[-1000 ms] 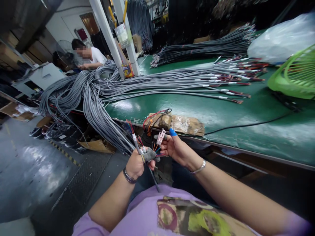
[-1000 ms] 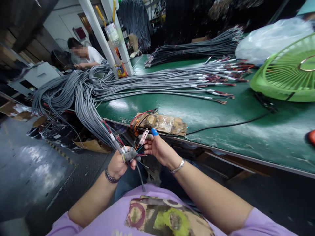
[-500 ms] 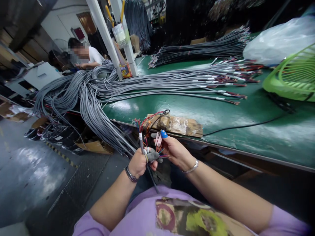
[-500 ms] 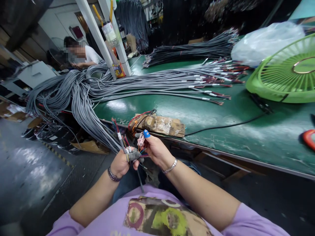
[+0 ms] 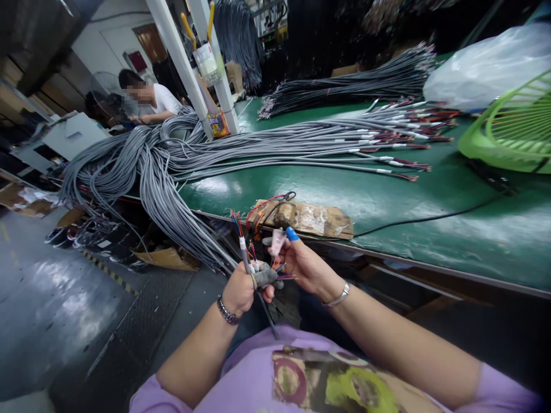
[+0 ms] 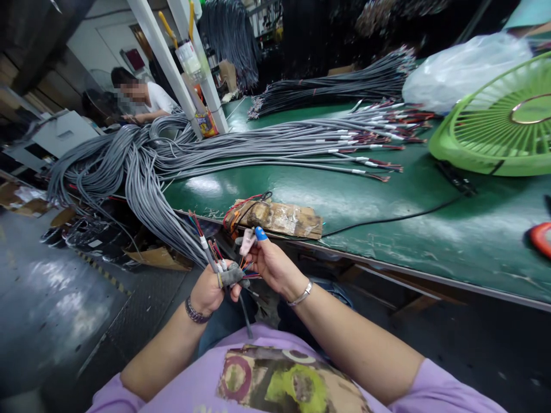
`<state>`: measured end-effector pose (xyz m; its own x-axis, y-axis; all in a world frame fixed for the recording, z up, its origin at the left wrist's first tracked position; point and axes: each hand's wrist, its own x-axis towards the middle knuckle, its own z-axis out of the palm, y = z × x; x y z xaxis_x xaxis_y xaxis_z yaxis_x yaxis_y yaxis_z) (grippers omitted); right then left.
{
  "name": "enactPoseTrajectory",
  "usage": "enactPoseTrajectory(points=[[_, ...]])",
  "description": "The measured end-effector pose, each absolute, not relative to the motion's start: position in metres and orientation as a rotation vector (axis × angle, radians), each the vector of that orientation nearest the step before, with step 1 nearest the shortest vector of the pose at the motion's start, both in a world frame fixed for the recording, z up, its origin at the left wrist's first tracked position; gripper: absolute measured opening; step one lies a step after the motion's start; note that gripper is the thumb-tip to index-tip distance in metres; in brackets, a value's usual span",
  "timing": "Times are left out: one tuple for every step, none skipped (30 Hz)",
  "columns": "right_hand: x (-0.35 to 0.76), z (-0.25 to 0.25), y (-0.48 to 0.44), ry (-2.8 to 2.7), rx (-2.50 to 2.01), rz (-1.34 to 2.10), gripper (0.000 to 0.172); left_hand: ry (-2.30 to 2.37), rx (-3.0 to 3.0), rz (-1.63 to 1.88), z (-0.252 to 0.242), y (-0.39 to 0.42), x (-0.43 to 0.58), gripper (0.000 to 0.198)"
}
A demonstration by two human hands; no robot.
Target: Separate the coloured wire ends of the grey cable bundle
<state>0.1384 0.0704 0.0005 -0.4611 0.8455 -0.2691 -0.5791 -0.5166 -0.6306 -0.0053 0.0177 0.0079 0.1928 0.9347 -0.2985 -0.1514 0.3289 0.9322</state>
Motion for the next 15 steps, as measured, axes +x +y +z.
enactPoseTrajectory(points=[[0.140, 0.001, 0.070, -0.573, -0.716, 2.071, 0.045, 1.101, 0.927, 0.945, 0.009, 0.015, -0.004, 0.038], [0.141, 0.001, 0.070, -0.568, -0.713, 2.093, 0.045, 1.112, 0.933, 0.963, 0.010, 0.012, -0.003, 0.038], [0.142, 0.001, 0.069, -0.568, -0.703, 2.107, 0.044, 1.124, 0.937, 0.987, 0.011, 0.009, -0.002, 0.038], [0.143, 0.001, 0.069, -0.575, -0.690, 2.109, 0.041, 1.135, 0.938, 1.014, 0.012, 0.006, -0.001, 0.038], [0.143, 0.000, 0.068, -0.590, -0.678, 2.096, 0.038, 1.145, 0.935, 1.040, 0.014, 0.004, 0.000, 0.037], [0.143, 0.000, 0.068, -0.610, -0.670, 2.073, 0.035, 1.153, 0.930, 1.063, 0.015, 0.002, 0.001, 0.037], [0.143, 0.000, 0.067, -0.631, -0.667, 2.041, 0.032, 1.162, 0.922, 1.081, 0.016, 0.001, 0.002, 0.036], [0.142, -0.001, 0.067, -0.652, -0.667, 2.011, 0.030, 1.173, 0.916, 1.092, 0.017, 0.001, 0.003, 0.036], [0.142, -0.002, 0.066, -0.666, -0.670, 1.987, 0.029, 1.185, 0.913, 1.097, 0.017, 0.002, 0.004, 0.036], [0.141, -0.002, 0.066, -0.676, -0.676, 1.972, 0.030, 1.197, 0.911, 1.100, 0.018, 0.003, 0.005, 0.036], [0.141, -0.003, 0.066, -0.680, -0.680, 1.966, 0.031, 1.206, 0.910, 1.099, 0.018, 0.004, 0.005, 0.036], [0.140, -0.003, 0.065, -0.681, -0.680, 1.965, 0.032, 1.209, 0.910, 1.094, 0.018, 0.005, 0.006, 0.036], [0.140, -0.003, 0.066, -0.683, -0.674, 1.966, 0.032, 1.208, 0.908, 1.088, 0.018, 0.007, 0.006, 0.036], [0.140, -0.003, 0.066, -0.690, -0.665, 1.965, 0.032, 1.203, 0.903, 1.086, 0.018, 0.008, 0.007, 0.036], [0.140, -0.003, 0.066, -0.698, -0.659, 1.961, 0.031, 1.197, 0.898, 1.086, 0.018, 0.009, 0.007, 0.036]])
